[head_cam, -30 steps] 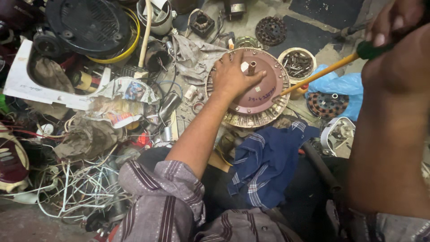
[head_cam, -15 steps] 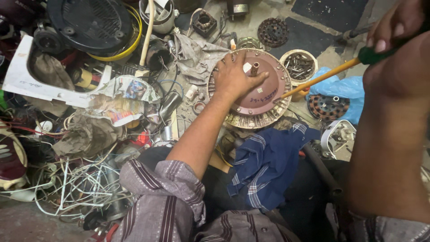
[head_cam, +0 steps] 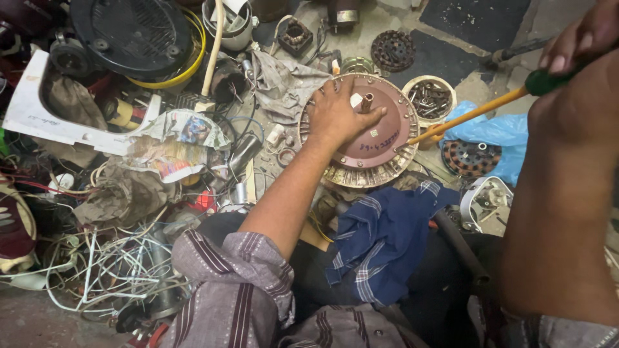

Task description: The person disassembles a circular electric motor component, likely a fan motor, using a screwdriver and hammer. They remove a cover plate, clean the surface with a rag, and then use a hammer and metal rod to drive out the central rotor assembly from the stator housing.

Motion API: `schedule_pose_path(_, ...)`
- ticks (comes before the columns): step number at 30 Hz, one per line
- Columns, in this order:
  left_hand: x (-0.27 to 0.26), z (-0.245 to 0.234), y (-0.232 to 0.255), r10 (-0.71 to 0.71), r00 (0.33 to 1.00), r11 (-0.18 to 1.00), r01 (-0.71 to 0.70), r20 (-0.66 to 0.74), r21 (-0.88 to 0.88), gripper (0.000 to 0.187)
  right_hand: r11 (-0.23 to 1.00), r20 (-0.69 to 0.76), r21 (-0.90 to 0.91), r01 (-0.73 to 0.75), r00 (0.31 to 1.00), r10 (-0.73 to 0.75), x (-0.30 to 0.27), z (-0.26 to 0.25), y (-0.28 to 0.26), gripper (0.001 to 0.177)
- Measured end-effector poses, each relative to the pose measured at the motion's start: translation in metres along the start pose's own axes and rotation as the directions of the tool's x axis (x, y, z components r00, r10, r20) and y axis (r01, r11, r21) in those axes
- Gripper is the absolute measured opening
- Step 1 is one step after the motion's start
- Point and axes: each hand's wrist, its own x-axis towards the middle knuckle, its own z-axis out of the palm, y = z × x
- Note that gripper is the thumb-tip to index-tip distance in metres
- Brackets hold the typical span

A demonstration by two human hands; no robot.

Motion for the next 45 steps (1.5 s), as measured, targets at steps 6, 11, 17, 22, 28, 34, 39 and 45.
schedule_pose_path(6,-0.003,-0.002,-0.001,0.018,0.999,1.0,-0.018,-0.028,0.005,0.104,0.979,0.221,0.183,-0.092,0.974,0.05,0.015,0.004,0.013,0.046)
schedule_pose_path(11,-0.002,-0.002,-0.003,0.025,0.997,0.998,-0.028,-0.071,-0.049,0.102,0.747,0.68,0.429,-0.508,0.726,0.103,0.061,0.012,0.0,0.05)
schedule_pose_path(17,-0.002,0.003,-0.002,0.02,0.99,0.997,-0.031,-0.138,-0.076,0.1,0.977,0.322,0.134,-0.169,0.939,0.118,0.02,0.062,-0.026,0.063)
schedule_pose_path(22,-0.002,-0.004,0.0,0.024,0.994,0.998,-0.031,-0.109,-0.059,0.103,0.988,0.261,0.094,-0.12,0.961,0.092,0.015,0.071,-0.03,0.059)
schedule_pose_path(28,0.004,-0.001,-0.002,-0.003,0.998,0.999,0.0,-0.066,-0.039,0.105,0.99,0.251,0.074,-0.122,0.963,0.1,0.014,0.08,-0.03,0.054)
schedule_pose_path(34,-0.005,-0.006,-0.005,-0.026,0.996,0.996,0.018,-0.09,-0.086,0.103,0.994,0.268,0.042,-0.105,0.959,0.09,0.02,0.084,-0.061,0.05)
schedule_pose_path(39,-0.011,-0.004,0.002,-0.09,0.99,0.988,0.076,-0.108,-0.131,0.093,0.915,0.111,-0.185,-0.359,0.917,0.383,-0.066,-0.001,-0.109,0.046)
schedule_pose_path(45,-0.014,0.006,-0.019,-0.162,0.977,0.96,0.123,-0.138,-0.253,0.08,0.326,-0.086,-0.168,-0.93,0.343,0.935,-0.227,-0.035,-0.143,0.043)
